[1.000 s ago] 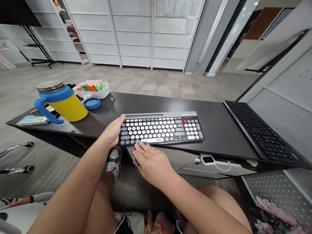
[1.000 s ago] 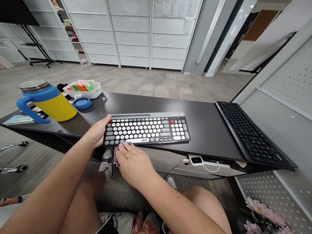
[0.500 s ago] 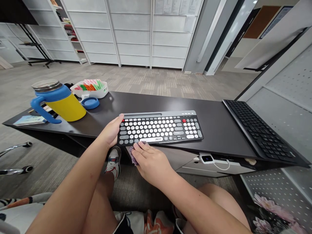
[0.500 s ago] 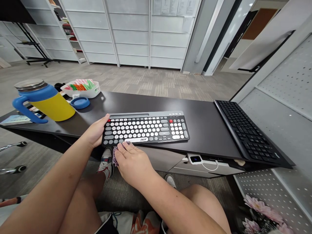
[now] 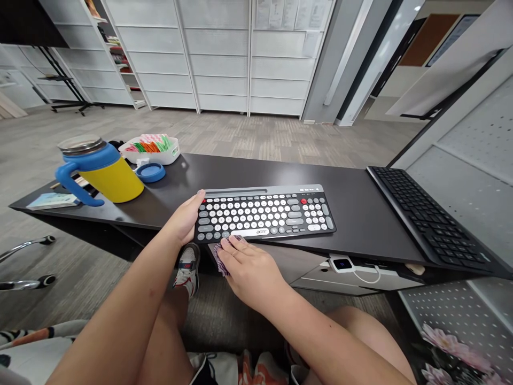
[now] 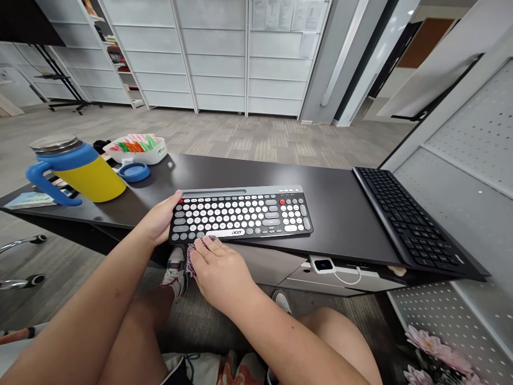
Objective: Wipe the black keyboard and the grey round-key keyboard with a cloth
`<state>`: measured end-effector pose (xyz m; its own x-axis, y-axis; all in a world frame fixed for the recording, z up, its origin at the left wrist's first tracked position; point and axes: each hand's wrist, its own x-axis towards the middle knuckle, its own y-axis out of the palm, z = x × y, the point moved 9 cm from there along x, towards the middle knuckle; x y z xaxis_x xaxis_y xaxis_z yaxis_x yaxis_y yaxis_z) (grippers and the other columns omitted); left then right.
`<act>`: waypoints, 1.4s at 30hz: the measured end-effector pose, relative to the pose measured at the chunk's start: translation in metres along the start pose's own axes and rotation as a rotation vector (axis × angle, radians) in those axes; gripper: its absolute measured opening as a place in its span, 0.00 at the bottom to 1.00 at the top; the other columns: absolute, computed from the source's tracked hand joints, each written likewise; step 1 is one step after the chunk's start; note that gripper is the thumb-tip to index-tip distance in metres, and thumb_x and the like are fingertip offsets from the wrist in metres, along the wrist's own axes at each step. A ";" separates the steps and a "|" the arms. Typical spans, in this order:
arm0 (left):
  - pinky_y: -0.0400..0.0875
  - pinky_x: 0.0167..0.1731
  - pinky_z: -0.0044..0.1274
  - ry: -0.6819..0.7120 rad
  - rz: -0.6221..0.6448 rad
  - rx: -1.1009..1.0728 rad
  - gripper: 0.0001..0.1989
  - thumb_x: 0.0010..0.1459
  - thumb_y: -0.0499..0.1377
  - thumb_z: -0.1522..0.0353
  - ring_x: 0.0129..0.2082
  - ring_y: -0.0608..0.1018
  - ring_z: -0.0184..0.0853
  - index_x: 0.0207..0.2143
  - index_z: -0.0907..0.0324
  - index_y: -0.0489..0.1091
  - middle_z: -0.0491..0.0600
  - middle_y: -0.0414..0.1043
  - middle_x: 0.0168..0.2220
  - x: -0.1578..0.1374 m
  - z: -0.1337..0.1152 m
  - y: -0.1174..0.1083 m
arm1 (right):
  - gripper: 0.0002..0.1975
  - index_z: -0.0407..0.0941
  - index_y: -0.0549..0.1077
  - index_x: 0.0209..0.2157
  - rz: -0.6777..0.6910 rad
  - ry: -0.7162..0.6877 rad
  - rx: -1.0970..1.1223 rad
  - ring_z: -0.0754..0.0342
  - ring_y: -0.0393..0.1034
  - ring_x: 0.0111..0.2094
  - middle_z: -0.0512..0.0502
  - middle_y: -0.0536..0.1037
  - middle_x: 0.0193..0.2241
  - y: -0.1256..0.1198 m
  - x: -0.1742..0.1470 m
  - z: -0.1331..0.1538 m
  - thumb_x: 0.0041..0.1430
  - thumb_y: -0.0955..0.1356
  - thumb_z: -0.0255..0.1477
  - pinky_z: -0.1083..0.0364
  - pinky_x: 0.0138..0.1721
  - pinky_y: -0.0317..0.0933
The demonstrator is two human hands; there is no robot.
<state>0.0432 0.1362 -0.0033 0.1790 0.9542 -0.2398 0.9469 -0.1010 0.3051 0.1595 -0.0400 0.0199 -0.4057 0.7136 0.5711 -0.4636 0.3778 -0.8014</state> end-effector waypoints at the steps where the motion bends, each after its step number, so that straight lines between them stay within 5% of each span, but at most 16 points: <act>1: 0.82 0.49 0.38 -0.001 -0.003 -0.002 0.16 0.69 0.62 0.60 0.44 0.87 0.46 0.53 0.61 0.76 0.60 0.84 0.46 0.000 0.000 0.000 | 0.21 0.39 0.77 0.60 0.005 0.004 0.003 0.43 0.71 0.65 0.41 0.78 0.62 0.000 0.000 0.000 0.68 0.67 0.27 0.45 0.68 0.65; 42: 0.82 0.49 0.38 -0.008 -0.013 0.000 0.16 0.69 0.62 0.60 0.44 0.87 0.46 0.53 0.61 0.76 0.60 0.84 0.46 -0.001 -0.001 0.000 | 0.22 0.40 0.77 0.60 0.022 0.017 0.017 0.44 0.71 0.65 0.41 0.77 0.62 0.001 0.000 -0.001 0.67 0.67 0.26 0.46 0.69 0.63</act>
<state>0.0430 0.1357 -0.0026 0.1687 0.9531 -0.2513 0.9493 -0.0885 0.3016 0.1596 -0.0386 0.0188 -0.4028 0.7317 0.5499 -0.4681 0.3516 -0.8107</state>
